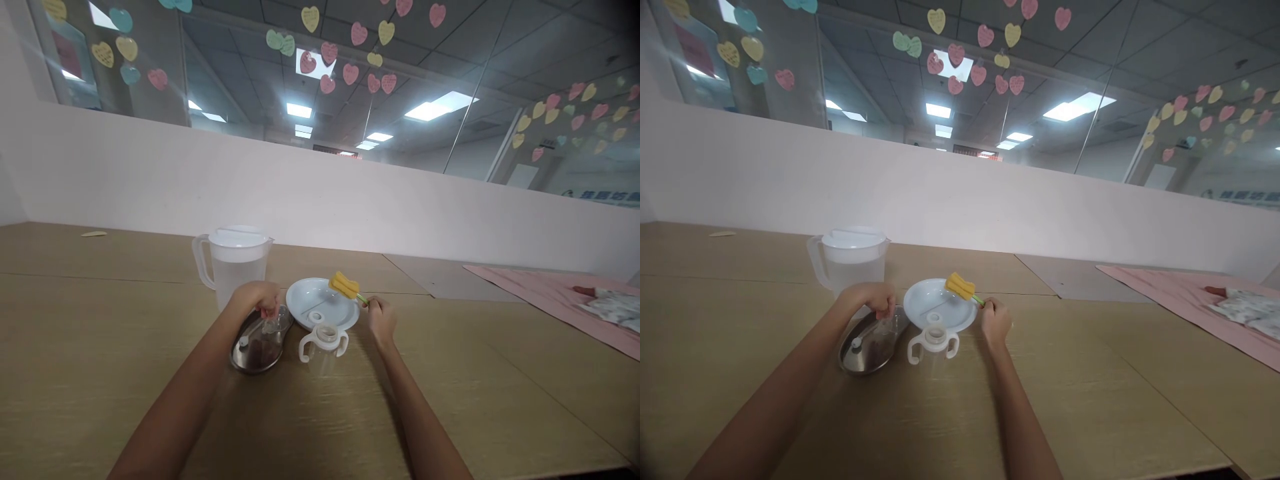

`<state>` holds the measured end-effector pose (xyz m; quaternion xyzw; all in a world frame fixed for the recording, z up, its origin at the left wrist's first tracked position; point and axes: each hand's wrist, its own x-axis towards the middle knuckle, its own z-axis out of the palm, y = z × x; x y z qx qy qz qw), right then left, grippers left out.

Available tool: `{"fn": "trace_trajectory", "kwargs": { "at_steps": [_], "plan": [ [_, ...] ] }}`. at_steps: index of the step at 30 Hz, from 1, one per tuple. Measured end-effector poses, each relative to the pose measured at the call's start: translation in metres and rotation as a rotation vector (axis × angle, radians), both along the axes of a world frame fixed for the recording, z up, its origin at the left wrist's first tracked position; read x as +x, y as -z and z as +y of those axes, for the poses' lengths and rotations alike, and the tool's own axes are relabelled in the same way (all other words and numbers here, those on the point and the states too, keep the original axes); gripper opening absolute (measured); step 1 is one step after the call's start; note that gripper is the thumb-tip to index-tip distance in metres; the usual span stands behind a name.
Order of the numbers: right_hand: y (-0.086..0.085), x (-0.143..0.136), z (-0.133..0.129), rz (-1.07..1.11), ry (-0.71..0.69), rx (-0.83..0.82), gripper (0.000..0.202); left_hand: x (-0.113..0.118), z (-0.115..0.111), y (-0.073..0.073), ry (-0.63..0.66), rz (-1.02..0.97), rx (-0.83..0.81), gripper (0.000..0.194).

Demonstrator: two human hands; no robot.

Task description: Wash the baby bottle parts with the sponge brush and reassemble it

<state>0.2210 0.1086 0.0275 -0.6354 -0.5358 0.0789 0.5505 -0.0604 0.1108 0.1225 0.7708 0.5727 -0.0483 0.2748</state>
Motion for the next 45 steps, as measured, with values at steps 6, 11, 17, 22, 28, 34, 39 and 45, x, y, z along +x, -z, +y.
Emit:
{"fn": "trace_trajectory", "kwargs": {
  "at_steps": [6, 11, 17, 22, 28, 34, 39, 45],
  "plan": [
    [0.000, 0.001, 0.000, -0.001, 0.019, -0.015, 0.031, 0.007, -0.001, 0.011, -0.007, 0.020, -0.149, 0.013],
    [0.003, 0.002, 0.002, -0.049, 0.036, -0.007, 0.032, 0.010, 0.002, 0.018, -0.051, 0.040, -0.133, 0.006],
    [0.005, -0.001, 0.003, -0.484, 0.111, 0.140, 0.030, 0.012, -0.001, 0.016, -0.097, 0.078, 0.005, 0.007],
    [0.007, -0.005, 0.002, -0.797, 0.213, 0.221, 0.026, 0.018, -0.012, -0.003, -0.047, 0.073, 0.198, 0.009],
    [0.006, -0.008, -0.001, -0.909, 0.176, 0.282, 0.023, 0.038, -0.023, -0.018, 0.059, 0.021, 0.405, 0.028],
    [0.004, -0.015, -0.004, -0.883, 0.048, 0.430, 0.021, 0.054, -0.031, -0.013, 0.143, 0.033, 0.425, 0.024],
    [0.006, -0.015, -0.004, -0.812, 0.055, 0.498, 0.022, 0.057, -0.034, -0.010, 0.161, 0.102, 0.388, 0.021],
    [0.009, -0.013, -0.002, -0.741, 0.073, 0.466, 0.024, 0.059, -0.034, -0.005, 0.157, 0.138, 0.391, 0.031]
  ]
}}
